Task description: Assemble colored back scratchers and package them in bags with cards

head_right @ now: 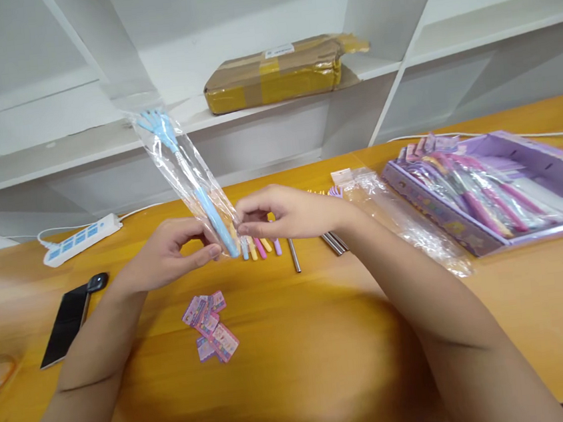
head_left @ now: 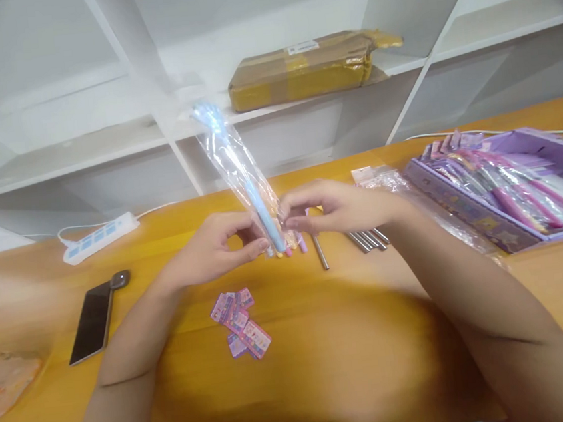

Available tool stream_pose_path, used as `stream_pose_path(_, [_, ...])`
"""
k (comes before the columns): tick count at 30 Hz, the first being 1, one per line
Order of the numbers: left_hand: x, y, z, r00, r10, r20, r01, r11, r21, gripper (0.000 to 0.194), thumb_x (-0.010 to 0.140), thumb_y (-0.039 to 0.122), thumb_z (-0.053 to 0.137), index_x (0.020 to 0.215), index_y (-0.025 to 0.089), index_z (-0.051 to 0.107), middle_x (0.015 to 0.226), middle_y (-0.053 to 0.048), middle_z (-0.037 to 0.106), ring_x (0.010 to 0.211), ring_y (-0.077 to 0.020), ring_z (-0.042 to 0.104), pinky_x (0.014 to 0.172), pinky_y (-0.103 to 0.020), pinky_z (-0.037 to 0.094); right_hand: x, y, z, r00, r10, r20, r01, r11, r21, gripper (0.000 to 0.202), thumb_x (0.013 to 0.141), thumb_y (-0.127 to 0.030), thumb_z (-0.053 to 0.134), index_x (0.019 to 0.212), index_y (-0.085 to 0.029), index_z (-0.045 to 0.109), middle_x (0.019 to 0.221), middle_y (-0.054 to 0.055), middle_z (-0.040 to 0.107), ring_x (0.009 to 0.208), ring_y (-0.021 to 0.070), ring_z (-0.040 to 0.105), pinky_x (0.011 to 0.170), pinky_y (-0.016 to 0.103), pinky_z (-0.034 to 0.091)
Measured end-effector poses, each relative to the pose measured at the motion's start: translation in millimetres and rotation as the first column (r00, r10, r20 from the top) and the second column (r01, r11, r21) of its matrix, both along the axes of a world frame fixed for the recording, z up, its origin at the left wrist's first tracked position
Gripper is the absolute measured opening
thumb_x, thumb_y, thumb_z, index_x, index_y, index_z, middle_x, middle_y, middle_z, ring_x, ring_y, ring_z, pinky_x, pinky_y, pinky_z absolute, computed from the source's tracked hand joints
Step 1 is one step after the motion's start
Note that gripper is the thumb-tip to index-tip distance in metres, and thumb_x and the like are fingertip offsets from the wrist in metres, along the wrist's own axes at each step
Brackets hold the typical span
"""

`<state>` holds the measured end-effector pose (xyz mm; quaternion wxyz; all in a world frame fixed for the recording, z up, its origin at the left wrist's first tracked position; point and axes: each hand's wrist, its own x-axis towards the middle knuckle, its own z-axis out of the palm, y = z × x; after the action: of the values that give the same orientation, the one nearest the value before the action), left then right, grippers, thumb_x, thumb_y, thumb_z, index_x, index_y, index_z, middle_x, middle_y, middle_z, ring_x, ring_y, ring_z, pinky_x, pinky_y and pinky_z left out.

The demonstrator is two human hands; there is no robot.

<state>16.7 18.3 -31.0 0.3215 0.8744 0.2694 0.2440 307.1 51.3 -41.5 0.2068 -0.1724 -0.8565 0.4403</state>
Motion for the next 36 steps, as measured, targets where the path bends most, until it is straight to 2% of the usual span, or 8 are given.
stream_pose_path(4, [3,0,0.3,0.993,-0.072,-0.092,0.077,0.996,0.046,0.022,0.111,0.037,0.07,0.096,0.023,0.077,0.097,-0.002,0.08,0.087,-0.0157,0.071,0.084,-0.028,0.055,-6,11,-15.1,0.981,-0.061,-0.185,0.018,0.974,-0.226,0.033,0.112,-0.045,0.073,0.128,-0.018,0.062,0.084,-0.004,0.067,0.066,0.0065,0.06,0.063,0.021,0.053])
stream_pose_path(8, [7,3,-3.7,0.978,-0.13,-0.162,0.14,0.989,0.053,0.025,0.111,0.036,0.069,0.092,0.022,0.074,0.091,-0.002,0.076,0.085,-0.0161,0.069,0.082,-0.029,0.053,-15,17,-23.2,0.93,-0.187,-0.316,0.118,0.967,-0.225,0.036,0.108,-0.05,0.079,0.111,-0.017,0.064,0.077,-0.005,0.062,0.063,0.0046,0.057,0.059,0.018,0.048])
stream_pose_path(14, [3,12,-10.7,0.982,0.107,-0.154,-0.089,0.988,0.123,0.026,0.109,0.045,0.072,0.098,0.022,0.072,0.098,-0.002,0.078,0.088,-0.0174,0.07,0.084,-0.031,0.054,-26,11,-29.7,0.986,-0.155,-0.056,0.132,0.945,-0.301,0.035,0.106,-0.05,0.077,0.119,-0.02,0.064,0.069,-0.007,0.062,0.051,0.0082,0.056,0.048,0.02,0.042])
stream_pose_path(18, [-2,20,-16.9,0.916,0.371,0.152,-0.387,0.917,0.098,0.027,0.105,0.045,0.079,0.111,0.022,0.066,0.103,-0.004,0.075,0.091,-0.0164,0.07,0.082,-0.03,0.057,-37,5,-32.4,0.982,-0.137,0.13,0.156,0.975,-0.157,0.035,0.105,-0.052,0.075,0.108,-0.018,0.064,0.073,-0.003,0.07,0.054,0.0101,0.059,0.052,0.023,0.043])
stream_pose_path(23, [-4,28,-24.0,0.825,0.379,0.419,-0.433,0.9,0.039,0.038,0.101,0.03,0.081,0.134,0.027,0.062,0.113,-0.005,0.074,0.099,-0.0167,0.074,0.082,-0.028,0.063,-53,0,-29.1,0.912,-0.155,0.379,0.089,0.978,0.187,0.032,0.107,-0.043,0.077,0.096,-0.014,0.069,0.085,0.002,0.072,0.07,0.009,0.058,0.069,0.023,0.041])
stream_pose_path(27, [-4,31,-27.8,0.822,0.33,0.464,-0.448,0.878,0.168,0.028,0.099,0.019,0.077,0.124,0.027,0.067,0.103,-0.002,0.073,0.093,-0.0151,0.074,0.08,-0.028,0.062,-55,-7,-29.3,0.829,-0.179,0.531,0.063,0.972,0.228,0.028,0.113,-0.041,0.07,0.112,-0.014,0.077,0.106,0.008,0.08,0.086,0.0136,0.069,0.076,0.024,0.043])
stream_pose_path(32, [-5,29,-27.3,0.846,0.299,0.442,-0.446,0.851,0.277,0.023,0.102,0.018,0.076,0.122,0.028,0.073,0.102,-0.001,0.075,0.09,-0.0151,0.076,0.078,-0.029,0.063,-52,-44,-22.9,0.573,-0.4,0.715,0.111,0.902,0.417,0.043,0.117,-0.036,0.06,0.096,-0.006,0.082,0.093,0.023,0.078,0.084,0.0292,0.075,0.076,0.034,0.046])
stream_pose_path(36, [-6,27,-24.3,0.858,0.299,0.418,-0.446,0.837,0.316,0.012,0.105,0.021,0.076,0.114,0.026,0.08,0.107,-0.004,0.08,0.088,-0.0161,0.077,0.079,-0.031,0.064,-61,-79,-15.6,0.59,-0.14,0.795,-0.2,0.929,0.312,0.03,0.116,-0.031,0.064,0.107,-0.012,0.085,0.095,0.015,0.081,0.086,0.0262,0.078,0.071,0.032,0.044])
